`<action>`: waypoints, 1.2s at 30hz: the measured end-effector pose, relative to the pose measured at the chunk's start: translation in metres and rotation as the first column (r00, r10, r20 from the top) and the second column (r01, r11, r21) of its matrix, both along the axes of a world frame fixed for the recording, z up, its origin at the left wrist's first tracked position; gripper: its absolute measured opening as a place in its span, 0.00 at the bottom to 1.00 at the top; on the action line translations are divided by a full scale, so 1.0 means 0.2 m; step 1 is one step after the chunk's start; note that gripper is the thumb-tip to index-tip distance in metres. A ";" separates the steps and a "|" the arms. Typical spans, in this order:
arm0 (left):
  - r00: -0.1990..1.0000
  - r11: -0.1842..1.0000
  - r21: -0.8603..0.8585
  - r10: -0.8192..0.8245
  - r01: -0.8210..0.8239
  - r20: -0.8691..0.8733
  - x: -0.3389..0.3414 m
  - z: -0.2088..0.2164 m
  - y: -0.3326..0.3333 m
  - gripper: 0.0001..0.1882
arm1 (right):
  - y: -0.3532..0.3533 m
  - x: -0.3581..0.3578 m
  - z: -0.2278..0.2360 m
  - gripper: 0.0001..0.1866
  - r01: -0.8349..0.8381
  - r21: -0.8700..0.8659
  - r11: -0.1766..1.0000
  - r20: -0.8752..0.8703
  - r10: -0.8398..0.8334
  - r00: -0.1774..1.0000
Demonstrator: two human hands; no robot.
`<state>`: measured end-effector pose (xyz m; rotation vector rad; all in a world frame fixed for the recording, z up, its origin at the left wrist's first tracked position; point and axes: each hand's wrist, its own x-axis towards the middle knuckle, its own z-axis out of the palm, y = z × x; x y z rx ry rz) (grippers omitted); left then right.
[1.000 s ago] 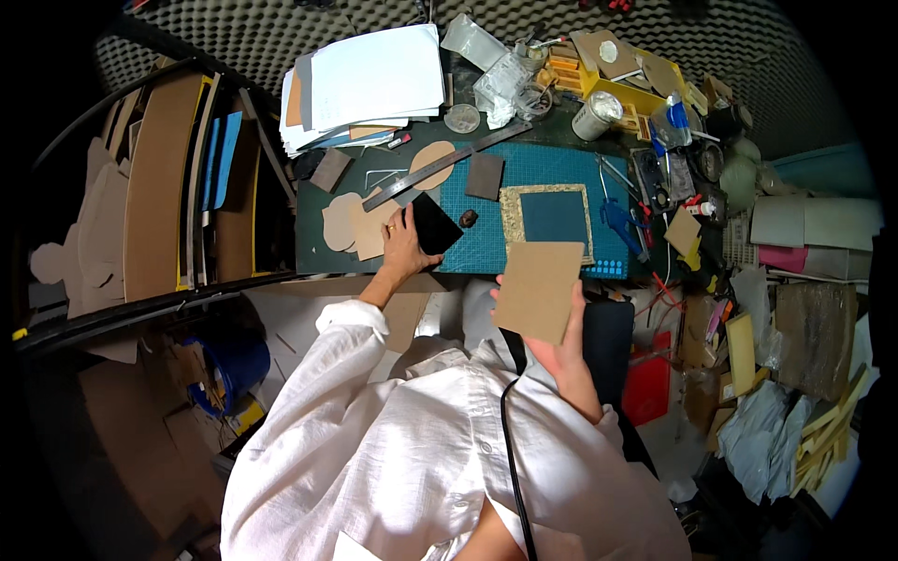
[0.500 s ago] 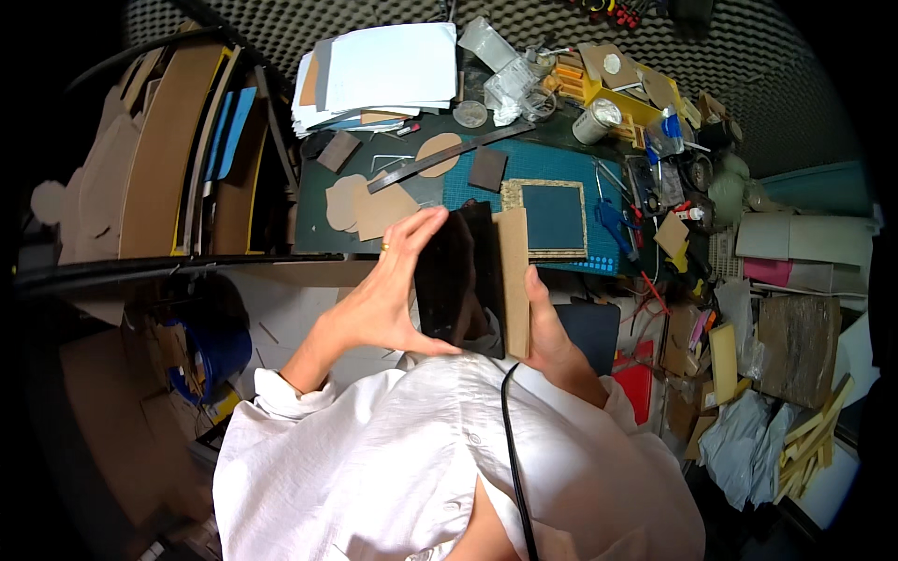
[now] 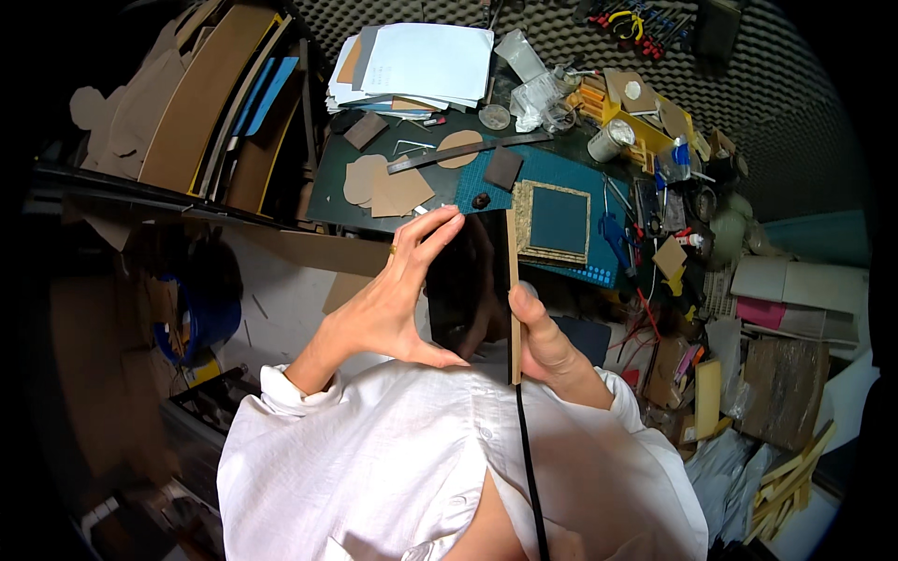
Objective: The person measures a black rectangular piece with a metal ruler, then uses a table saw to cut a small cardboard piece. They repeatedly align and inspect the black piece against the cut cardboard, checking fit and dimensions, and walk toward another room while holding the pieces.
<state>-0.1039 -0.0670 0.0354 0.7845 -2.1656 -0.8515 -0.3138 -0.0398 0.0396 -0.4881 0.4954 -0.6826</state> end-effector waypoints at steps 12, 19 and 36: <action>0.995 0.995 0.022 0.102 -0.102 0.000 -0.45 0.03 -0.17 0.69 | -0.31 -0.40 -0.01 0.50 -0.095 -0.071 0.993 0.004 0.095 0.995; 0.986 0.987 0.006 0.158 -0.158 0.049 -0.65 0.07 -0.27 0.70 | -0.45 -0.58 0.05 0.51 -0.131 -0.108 0.986 -0.092 0.121 0.988; 0.982 0.982 -0.047 0.183 -0.181 0.043 -0.65 0.09 -0.27 0.69 | -0.49 -0.57 0.07 0.50 -0.169 -0.146 0.975 -0.150 0.147 0.978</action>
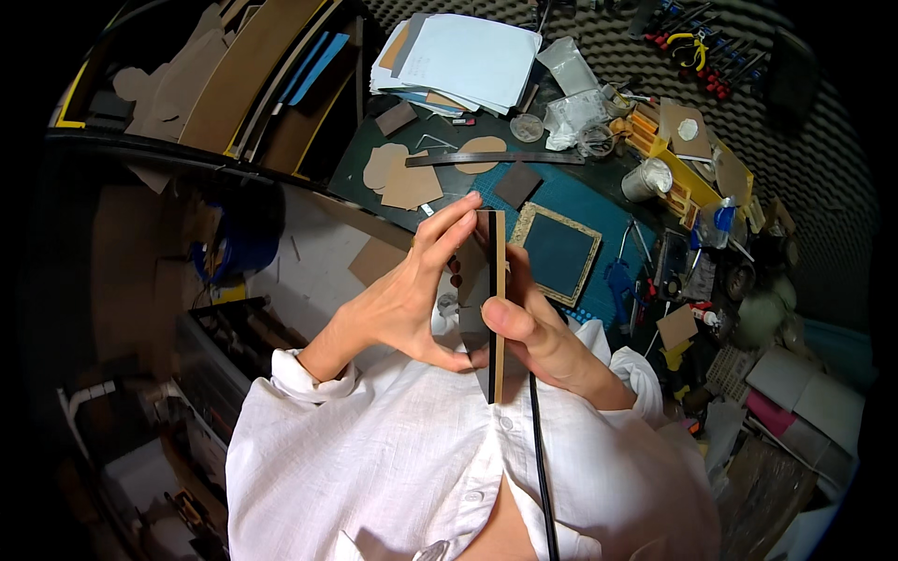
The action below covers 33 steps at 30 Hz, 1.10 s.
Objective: The person measures a black rectangular piece with a metal ruler, then uses a table saw to cut a small cardboard piece. They repeatedly align and inspect the black piece against the cut cardboard, checking fit and dimensions, and walk toward another room while holding the pieces.
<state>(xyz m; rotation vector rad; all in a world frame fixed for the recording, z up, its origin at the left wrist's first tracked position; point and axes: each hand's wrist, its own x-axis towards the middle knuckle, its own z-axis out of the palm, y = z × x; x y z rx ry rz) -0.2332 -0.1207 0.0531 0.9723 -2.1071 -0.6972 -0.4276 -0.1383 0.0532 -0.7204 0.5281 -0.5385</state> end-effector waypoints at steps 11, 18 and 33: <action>0.999 0.999 -0.035 0.036 -0.037 -0.028 0.07 -0.02 0.03 0.72 | -0.01 0.06 0.04 0.49 -0.055 -0.067 0.996 -0.047 0.052 0.998; 0.987 0.998 -0.055 -0.012 0.003 -0.162 0.08 -0.05 0.01 0.69 | -0.03 0.08 0.05 0.46 -0.030 -0.121 0.992 -0.077 0.021 0.997; 0.996 0.993 0.078 0.080 -0.083 0.044 0.05 0.09 0.02 0.66 | -0.03 0.06 -0.04 0.43 -0.076 0.206 0.976 0.186 0.037 0.982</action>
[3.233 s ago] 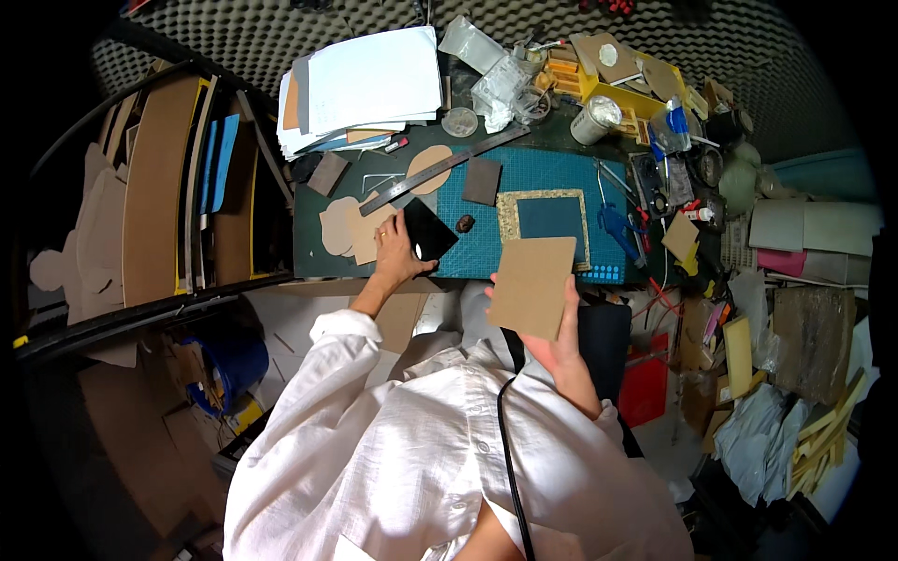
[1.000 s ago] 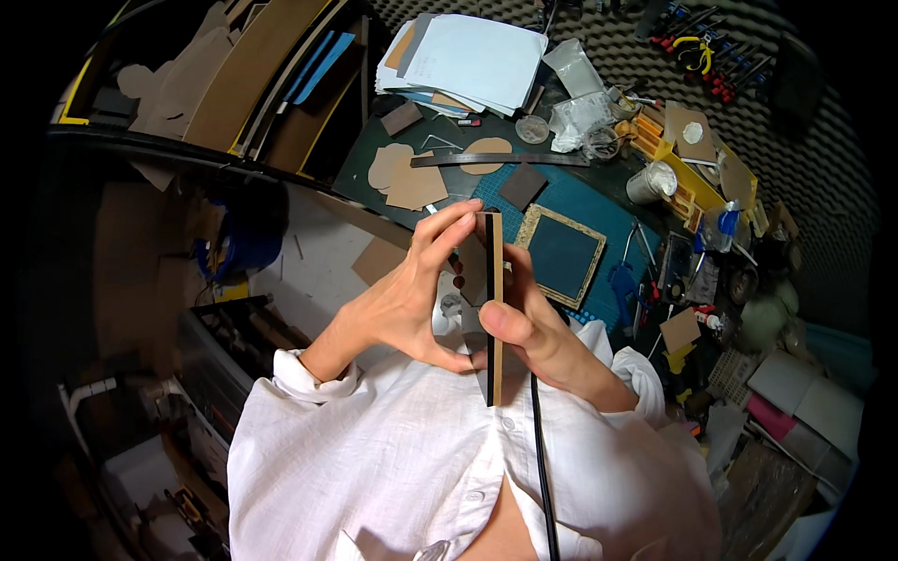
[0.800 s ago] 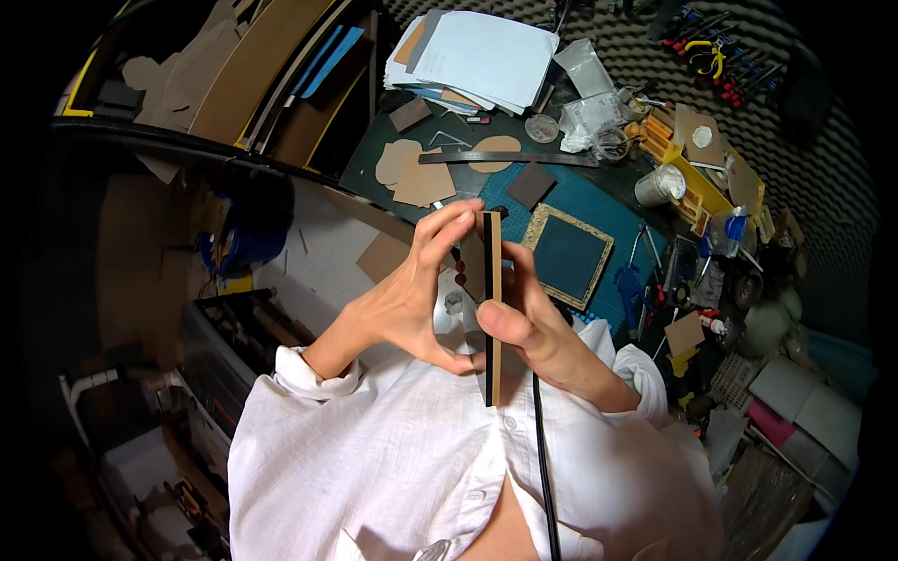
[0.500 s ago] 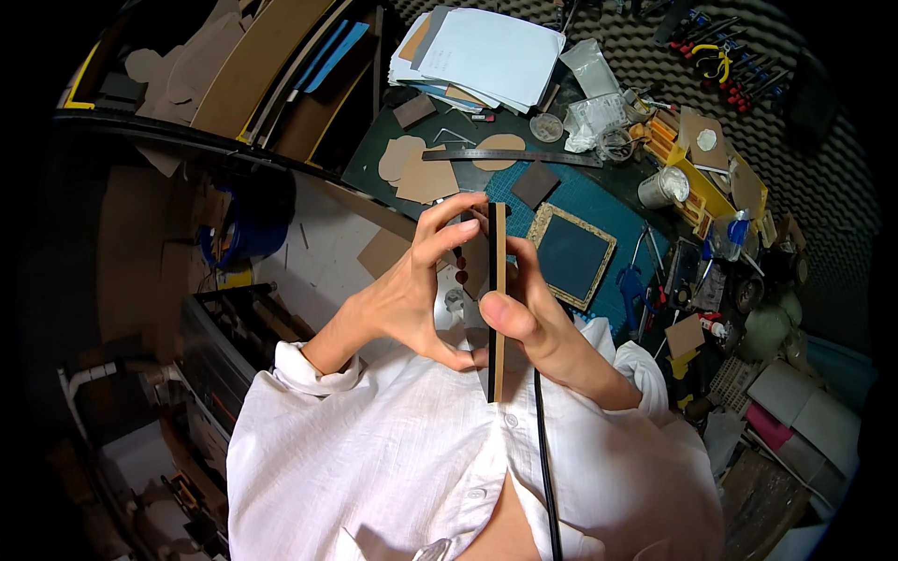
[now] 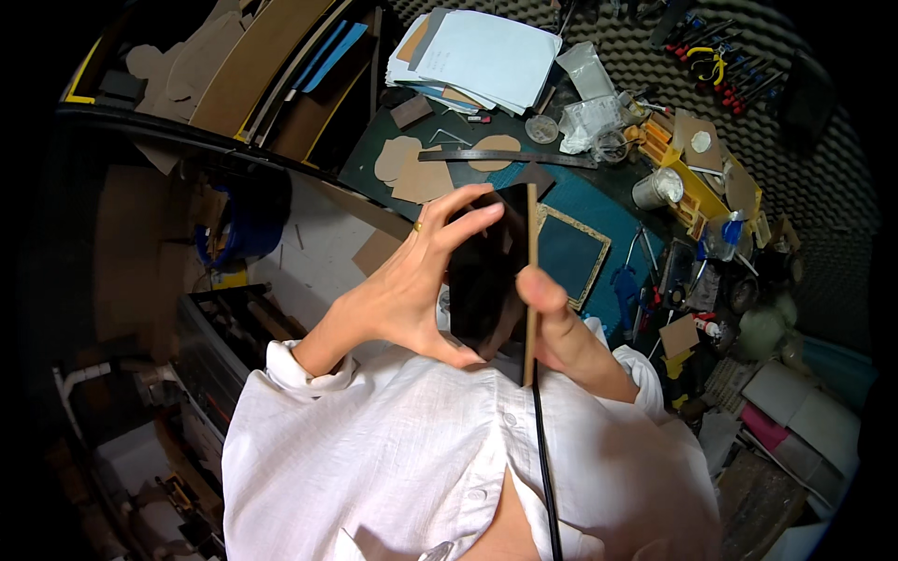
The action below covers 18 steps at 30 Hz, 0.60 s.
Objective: The person measures a black rectangular piece with a metal ruler, then uses a table saw to cut a small cardboard piece. They repeatedly align and inspect the black piece against the cut cardboard, checking fit and dimensions, and walk toward another room while holding the pieces.
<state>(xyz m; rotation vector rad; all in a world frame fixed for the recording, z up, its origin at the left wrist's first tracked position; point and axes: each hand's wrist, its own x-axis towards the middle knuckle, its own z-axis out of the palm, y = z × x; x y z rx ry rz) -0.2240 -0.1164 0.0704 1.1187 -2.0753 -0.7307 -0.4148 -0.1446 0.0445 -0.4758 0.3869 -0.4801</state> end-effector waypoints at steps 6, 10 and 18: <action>0.973 0.999 -0.034 0.030 -0.023 0.229 -0.09 0.21 0.00 0.65 | -0.03 -0.06 -0.05 0.53 0.059 -0.030 0.998 0.229 -0.051 0.972; 0.969 0.994 -0.083 0.086 -0.068 0.231 -0.11 0.32 0.02 0.69 | -0.05 -0.09 -0.09 0.51 0.107 -0.012 0.994 0.365 -0.095 0.926; 0.932 0.982 -0.013 0.181 -0.186 0.314 -0.08 0.31 0.12 0.78 | -0.05 -0.09 -0.10 0.46 0.162 0.053 0.985 0.643 -0.158 0.749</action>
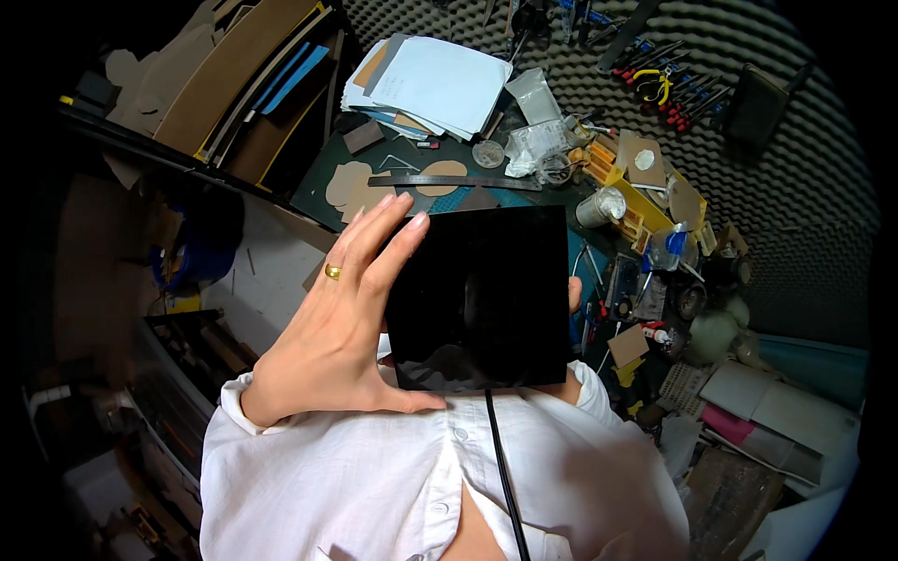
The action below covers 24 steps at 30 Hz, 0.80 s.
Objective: The person measures a black rectangular piece with a metal ruler, then uses a table saw to cut a small cardboard piece. They repeatedly align and inspect the black piece against the cut cardboard, checking fit and dimensions, and walk toward another room while holding the pieces.
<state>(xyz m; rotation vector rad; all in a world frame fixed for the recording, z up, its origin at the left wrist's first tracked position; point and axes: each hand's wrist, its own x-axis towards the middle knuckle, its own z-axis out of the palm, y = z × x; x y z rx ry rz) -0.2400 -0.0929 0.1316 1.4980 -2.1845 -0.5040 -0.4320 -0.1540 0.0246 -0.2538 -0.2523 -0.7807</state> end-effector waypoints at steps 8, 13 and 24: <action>0.996 0.999 0.017 -0.031 0.032 -0.086 0.02 -0.01 -0.01 0.68 | -0.03 0.02 -0.13 0.48 -0.026 -0.034 0.999 0.094 0.030 0.995; 0.957 0.993 -0.065 -0.108 0.094 -0.268 0.08 -0.06 -0.05 0.71 | -0.01 0.01 0.04 0.56 -0.029 -0.014 0.999 -0.376 0.021 0.926; 0.718 0.999 0.019 -0.023 0.050 -0.695 0.13 -0.16 -0.02 0.57 | -0.02 0.07 0.16 0.67 -0.243 0.098 0.965 -0.017 0.245 0.969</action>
